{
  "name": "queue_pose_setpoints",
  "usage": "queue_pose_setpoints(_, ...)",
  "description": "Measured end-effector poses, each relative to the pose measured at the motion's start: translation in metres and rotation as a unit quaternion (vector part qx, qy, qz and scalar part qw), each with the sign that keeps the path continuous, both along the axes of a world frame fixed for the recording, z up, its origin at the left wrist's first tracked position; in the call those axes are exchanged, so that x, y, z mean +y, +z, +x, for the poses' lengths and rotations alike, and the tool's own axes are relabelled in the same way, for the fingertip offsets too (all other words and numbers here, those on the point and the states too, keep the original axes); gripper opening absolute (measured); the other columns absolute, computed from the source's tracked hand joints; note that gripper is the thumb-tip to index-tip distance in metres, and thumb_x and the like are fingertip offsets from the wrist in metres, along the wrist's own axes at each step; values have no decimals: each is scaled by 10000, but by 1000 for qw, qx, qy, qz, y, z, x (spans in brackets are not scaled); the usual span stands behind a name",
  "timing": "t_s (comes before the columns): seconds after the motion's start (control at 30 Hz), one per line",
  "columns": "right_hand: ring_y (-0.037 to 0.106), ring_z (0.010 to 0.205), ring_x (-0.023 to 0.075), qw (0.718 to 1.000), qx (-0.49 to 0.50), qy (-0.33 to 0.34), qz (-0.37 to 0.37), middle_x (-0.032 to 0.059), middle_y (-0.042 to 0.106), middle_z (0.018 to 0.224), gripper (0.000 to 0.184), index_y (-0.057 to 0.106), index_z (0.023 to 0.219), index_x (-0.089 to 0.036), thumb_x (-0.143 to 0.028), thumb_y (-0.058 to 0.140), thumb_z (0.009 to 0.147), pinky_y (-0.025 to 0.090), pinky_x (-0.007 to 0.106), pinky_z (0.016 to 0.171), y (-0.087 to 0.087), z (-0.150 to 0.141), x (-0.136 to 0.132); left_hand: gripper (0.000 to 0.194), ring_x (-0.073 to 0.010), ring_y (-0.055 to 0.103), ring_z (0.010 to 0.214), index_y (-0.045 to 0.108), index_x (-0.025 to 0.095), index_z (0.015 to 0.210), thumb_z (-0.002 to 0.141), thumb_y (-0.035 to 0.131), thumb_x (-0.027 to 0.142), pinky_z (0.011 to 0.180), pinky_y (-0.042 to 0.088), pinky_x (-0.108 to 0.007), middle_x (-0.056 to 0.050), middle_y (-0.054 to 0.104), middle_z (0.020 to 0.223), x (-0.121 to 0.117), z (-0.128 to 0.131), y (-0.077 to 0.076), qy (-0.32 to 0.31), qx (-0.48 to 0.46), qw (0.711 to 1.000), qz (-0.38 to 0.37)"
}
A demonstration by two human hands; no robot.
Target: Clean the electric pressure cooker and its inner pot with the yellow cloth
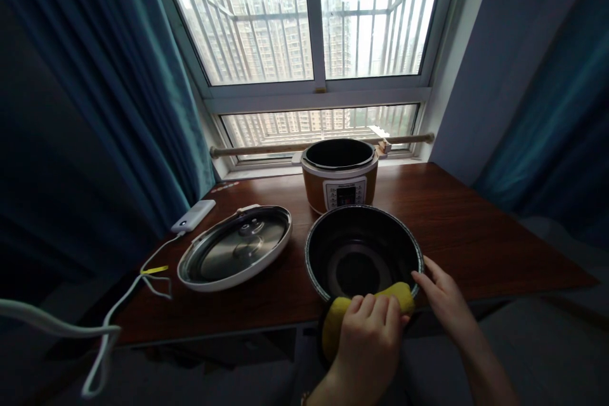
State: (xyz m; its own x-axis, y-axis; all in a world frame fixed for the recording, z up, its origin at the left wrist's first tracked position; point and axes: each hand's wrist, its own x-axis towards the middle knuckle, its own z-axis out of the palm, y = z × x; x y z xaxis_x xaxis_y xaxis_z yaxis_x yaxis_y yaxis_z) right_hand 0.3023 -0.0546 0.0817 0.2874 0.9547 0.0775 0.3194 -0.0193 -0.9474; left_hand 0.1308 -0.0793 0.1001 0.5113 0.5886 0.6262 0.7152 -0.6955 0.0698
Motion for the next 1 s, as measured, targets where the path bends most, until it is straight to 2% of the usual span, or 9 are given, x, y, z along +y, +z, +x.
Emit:
queue_pose_setpoints(0.17,547,1065,260,1000,-13,21,-4,110,617,1113,461,539,1140,-134,-404,479,770,388,382,947,0,4,-3,171,-172,476,605,505,187,740,867,402,235,589,322,-326,-21,545,665,8,-33,4,-54,6,998,-43)
queue_pose_setpoints(0.37,555,1058,268,1000,-29,2,9,107,631,1100,490,555,1156,-135,-407,494,753,398,394,934,-1,4,-3,251,-154,518,695,568,186,762,877,351,236,759,396,-350,-28,567,683,44,-93,12,-128,28,987,-90)
queue_pose_setpoints(0.43,563,1047,268,999,-36,1,5,107,636,1091,490,558,1150,-135,-415,488,753,408,387,920,-1,4,-3,268,-161,547,800,600,194,785,880,352,229,861,399,-368,-35,607,755,58,-109,21,-135,38,985,-101)
queue_pose_setpoints(0.53,563,1052,268,999,-51,-7,3,108,636,1092,496,555,1150,-134,-424,469,757,415,373,911,0,3,-4,256,-214,481,1092,650,225,825,870,399,244,984,347,-439,-46,612,1068,74,-127,34,-100,53,989,-92)
queue_pose_setpoints(0.6,563,1054,268,998,-60,-14,3,108,638,1090,503,555,1151,-132,-428,461,755,418,365,906,0,2,-4,241,-243,417,1181,674,246,873,860,433,247,985,359,-464,-42,533,1232,81,-133,39,-56,47,994,-87)
queue_pose_setpoints(0.7,564,1052,269,997,-72,-19,2,115,632,1103,515,546,1159,-122,-436,444,763,427,352,889,-1,1,-4,255,-232,474,1142,672,232,969,863,440,227,938,433,-416,-82,507,1247,90,-135,39,-16,20,993,-116)
queue_pose_setpoints(0.83,555,1062,264,996,-83,-21,1,123,615,1134,515,524,1171,-115,-445,403,794,435,327,865,-2,-2,-6,295,-209,541,1098,629,194,1067,876,404,199,923,462,-354,-110,509,1253,101,-128,38,-8,9,985,-172)
queue_pose_setpoints(1.0,562,1035,257,994,-100,-35,5,121,613,1132,492,524,1163,-132,-447,370,818,444,304,826,-2,-7,-8,404,-223,582,1047,533,163,1182,784,499,107,912,469,-355,-116,591,1175,124,-113,46,-9,20,984,-178)
